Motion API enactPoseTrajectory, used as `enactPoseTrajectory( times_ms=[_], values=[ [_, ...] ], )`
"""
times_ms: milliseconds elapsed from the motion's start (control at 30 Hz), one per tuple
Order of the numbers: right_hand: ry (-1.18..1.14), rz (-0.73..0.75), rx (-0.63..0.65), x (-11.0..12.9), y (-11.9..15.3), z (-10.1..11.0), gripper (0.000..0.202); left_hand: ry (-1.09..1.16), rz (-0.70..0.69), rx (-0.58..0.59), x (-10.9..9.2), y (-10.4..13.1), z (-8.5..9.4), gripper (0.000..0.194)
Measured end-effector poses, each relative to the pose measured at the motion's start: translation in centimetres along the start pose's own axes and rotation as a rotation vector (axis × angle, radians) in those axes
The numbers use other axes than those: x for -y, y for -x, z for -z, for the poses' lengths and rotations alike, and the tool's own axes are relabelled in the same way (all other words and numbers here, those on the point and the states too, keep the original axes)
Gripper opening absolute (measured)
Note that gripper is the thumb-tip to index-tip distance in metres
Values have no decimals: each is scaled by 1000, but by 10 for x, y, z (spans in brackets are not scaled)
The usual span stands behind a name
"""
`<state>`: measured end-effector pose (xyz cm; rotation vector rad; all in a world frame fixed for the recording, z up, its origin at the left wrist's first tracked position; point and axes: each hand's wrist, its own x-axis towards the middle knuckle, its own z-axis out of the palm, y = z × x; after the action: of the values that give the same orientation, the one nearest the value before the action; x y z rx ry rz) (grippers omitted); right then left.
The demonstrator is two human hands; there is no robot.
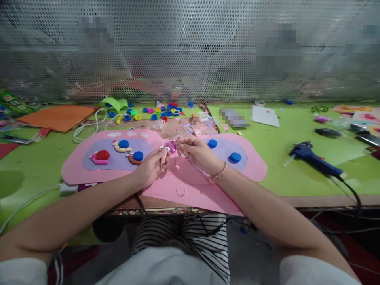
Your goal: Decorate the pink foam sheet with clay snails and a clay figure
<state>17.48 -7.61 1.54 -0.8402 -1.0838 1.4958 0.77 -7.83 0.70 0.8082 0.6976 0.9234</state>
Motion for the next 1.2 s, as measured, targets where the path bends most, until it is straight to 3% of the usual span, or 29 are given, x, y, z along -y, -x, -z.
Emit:
enactPoseTrajectory(
  times_ms=[367, 733, 1033, 1200],
  values=[
    [-12, -12, 1, 0, 0, 1, 12, -1, -24, 7, 0, 1, -1, 28],
    [12, -10, -31, 2, 0, -3, 14, -3, 34, -18, -1, 2, -2, 23],
    [14, -11, -13, 2, -1, -3, 15, -47, -78, 18, 1, -1, 2, 16],
    [-29, -60, -38, 3, -1, -3, 11, -20, -55, -12, 0, -1, 0, 13]
  ],
)
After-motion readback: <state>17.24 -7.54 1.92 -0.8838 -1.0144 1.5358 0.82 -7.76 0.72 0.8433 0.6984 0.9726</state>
